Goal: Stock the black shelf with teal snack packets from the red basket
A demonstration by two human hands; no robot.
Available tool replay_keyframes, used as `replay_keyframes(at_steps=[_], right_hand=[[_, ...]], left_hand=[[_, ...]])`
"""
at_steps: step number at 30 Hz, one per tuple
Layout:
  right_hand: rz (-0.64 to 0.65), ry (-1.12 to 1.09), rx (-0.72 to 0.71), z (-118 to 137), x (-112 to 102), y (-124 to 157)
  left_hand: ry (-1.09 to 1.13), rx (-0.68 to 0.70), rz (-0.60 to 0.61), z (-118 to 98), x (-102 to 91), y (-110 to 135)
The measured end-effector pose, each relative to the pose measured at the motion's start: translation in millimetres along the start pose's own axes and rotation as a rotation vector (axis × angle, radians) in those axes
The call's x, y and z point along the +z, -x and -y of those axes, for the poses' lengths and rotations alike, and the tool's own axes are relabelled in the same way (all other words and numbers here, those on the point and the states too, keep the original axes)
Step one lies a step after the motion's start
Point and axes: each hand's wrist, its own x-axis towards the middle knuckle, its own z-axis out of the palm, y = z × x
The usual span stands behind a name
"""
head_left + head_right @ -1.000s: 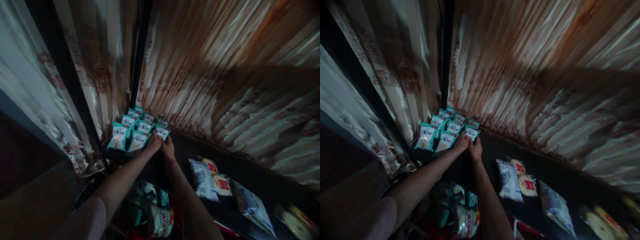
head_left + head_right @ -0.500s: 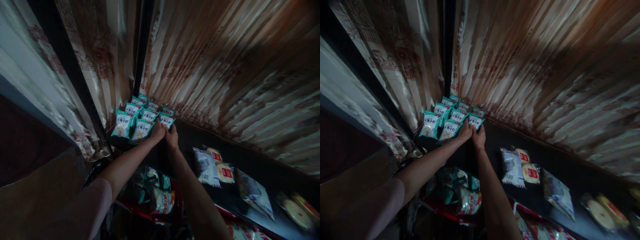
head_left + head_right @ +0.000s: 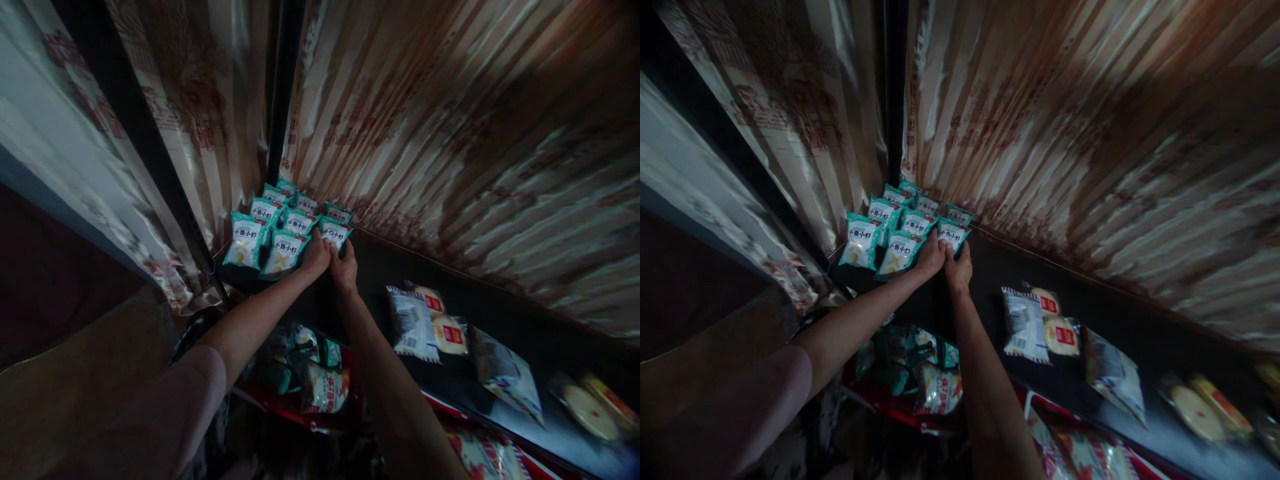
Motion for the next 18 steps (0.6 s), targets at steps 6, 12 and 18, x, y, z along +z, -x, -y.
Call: replay_keyframes(at_steps=[6, 12, 18], right_hand=[[-0.002, 0.004, -0.009, -2.8, 1.7, -0.4], [-0.034, 0.009, 0.014, -3.6, 0.4, 3.2], [-0.040, -0.004, 0.043, -2.0, -4.0, 7.4]], left_hand=[[0.003, 0.045, -0.023, 0.9, -0.9, 2.1], [-0.038, 0.068, -0.034, 0.1, -1.2, 7.9], [-0.024, 0.166, -0.058, 2.2, 5.2, 18.4]])
